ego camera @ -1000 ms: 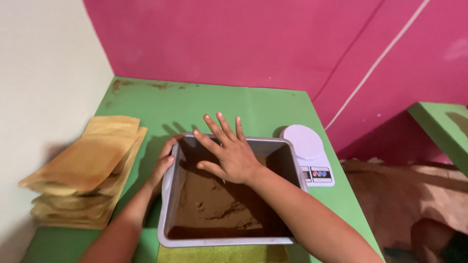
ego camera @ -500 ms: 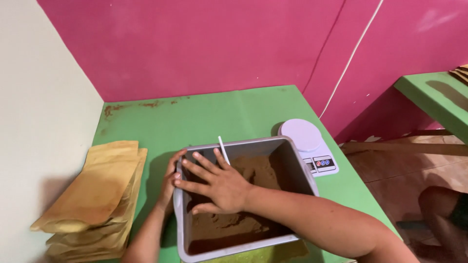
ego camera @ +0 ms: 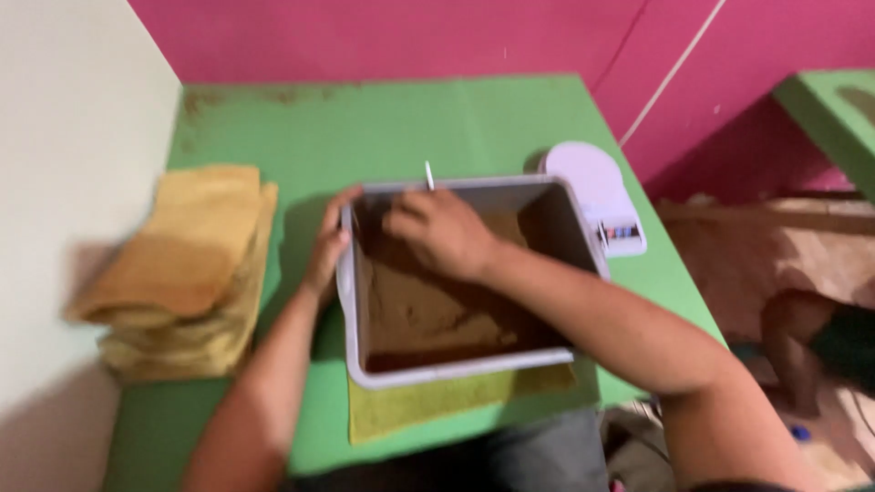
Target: Stirring and leveling finely ground coffee in a metal tray using a plastic spoon, likely as part of a packaging or quality control process.
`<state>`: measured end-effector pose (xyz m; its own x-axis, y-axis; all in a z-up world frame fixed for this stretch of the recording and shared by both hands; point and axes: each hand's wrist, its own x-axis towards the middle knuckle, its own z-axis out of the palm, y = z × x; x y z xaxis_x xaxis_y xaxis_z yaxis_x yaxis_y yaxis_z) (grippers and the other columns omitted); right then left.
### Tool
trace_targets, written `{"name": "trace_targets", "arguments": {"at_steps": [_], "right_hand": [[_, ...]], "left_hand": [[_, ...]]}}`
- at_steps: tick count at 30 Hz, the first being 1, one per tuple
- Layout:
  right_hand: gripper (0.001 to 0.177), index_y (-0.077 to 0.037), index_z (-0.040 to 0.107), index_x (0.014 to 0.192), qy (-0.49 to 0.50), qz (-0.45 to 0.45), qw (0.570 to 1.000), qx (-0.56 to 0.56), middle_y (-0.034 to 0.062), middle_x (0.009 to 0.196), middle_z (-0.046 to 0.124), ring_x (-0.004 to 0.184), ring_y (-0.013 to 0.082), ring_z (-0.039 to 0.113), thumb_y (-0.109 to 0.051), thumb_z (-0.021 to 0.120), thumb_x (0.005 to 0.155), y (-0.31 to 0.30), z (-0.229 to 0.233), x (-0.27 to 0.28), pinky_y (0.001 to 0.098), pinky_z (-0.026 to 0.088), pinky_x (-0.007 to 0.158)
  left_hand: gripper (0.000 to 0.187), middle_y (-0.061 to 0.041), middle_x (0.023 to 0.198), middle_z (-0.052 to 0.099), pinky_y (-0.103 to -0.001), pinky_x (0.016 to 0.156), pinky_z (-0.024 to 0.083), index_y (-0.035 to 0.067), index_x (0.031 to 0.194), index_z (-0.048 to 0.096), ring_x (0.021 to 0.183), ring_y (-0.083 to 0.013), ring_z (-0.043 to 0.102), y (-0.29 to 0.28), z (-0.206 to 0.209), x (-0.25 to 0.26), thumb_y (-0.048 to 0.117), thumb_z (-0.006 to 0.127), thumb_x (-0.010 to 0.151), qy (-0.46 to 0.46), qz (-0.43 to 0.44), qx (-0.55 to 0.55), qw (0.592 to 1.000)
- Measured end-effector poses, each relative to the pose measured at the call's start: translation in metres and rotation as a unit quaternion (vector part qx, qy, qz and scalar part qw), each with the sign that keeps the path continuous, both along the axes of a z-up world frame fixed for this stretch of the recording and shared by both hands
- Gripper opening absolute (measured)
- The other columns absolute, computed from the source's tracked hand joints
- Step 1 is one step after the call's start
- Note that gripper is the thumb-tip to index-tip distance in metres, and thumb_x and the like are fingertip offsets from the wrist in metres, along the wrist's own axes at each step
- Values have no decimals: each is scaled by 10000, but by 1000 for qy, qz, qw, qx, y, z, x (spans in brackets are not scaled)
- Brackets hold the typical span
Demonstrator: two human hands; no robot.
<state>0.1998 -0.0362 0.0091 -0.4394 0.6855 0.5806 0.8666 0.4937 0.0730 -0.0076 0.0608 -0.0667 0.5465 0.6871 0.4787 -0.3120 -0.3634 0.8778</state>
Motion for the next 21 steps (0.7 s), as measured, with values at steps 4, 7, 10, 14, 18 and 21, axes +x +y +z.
{"name": "trace_targets", "arguments": {"at_steps": [4,7,10,14,18,21], "right_hand": [[166,-338,615,1123,43,-64,991,-107,-50,1299,512,946,338,705,-282,566,975,-13,22,5,493,610,804],[199,-331,603,1115,93,-83,980,-153,-84,1389,421,1019,316,716,-202,497,1007,-11,24,17,477,621,832],[105,-305,684,996,-54,-61,996,-48,-91,1176,553,1071,198,632,-248,626,930,-3,10,35,380,547,808],[105,-295,697,845,-147,-110,983,-19,-88,905,634,942,200,608,-220,625,830,-11,14,49,391,433,794],[256,-309,646,631,-184,-117,975,-29,-118,546,592,625,188,633,-480,700,814,-22,29,64,371,429,737],[60,-350,622,722,-257,-105,961,10,-124,572,617,593,140,664,-345,631,782,-25,42,64,352,505,617]], "left_hand": [[736,-125,1593,352,-427,1252,119,114,1546,387,1499,-258,236,-14,12,-1,536,455,947,6,0,27,1000],[717,-115,1585,365,-425,1244,133,136,1543,399,1500,-266,239,-23,26,-5,535,446,949,21,7,37,999],[712,-96,1594,371,-437,1241,141,144,1547,392,1498,-271,248,-28,29,-6,539,431,956,47,21,44,998],[701,-121,1588,365,-428,1238,139,140,1546,389,1481,-286,250,-26,31,-5,517,436,957,37,16,40,998],[716,-102,1594,357,-409,1240,121,159,1548,387,1485,-269,239,-19,17,-7,541,444,945,35,3,22,999],[759,-162,1576,363,-457,1231,128,112,1537,389,1462,-317,260,-14,14,-2,571,438,934,28,13,33,999]]}}
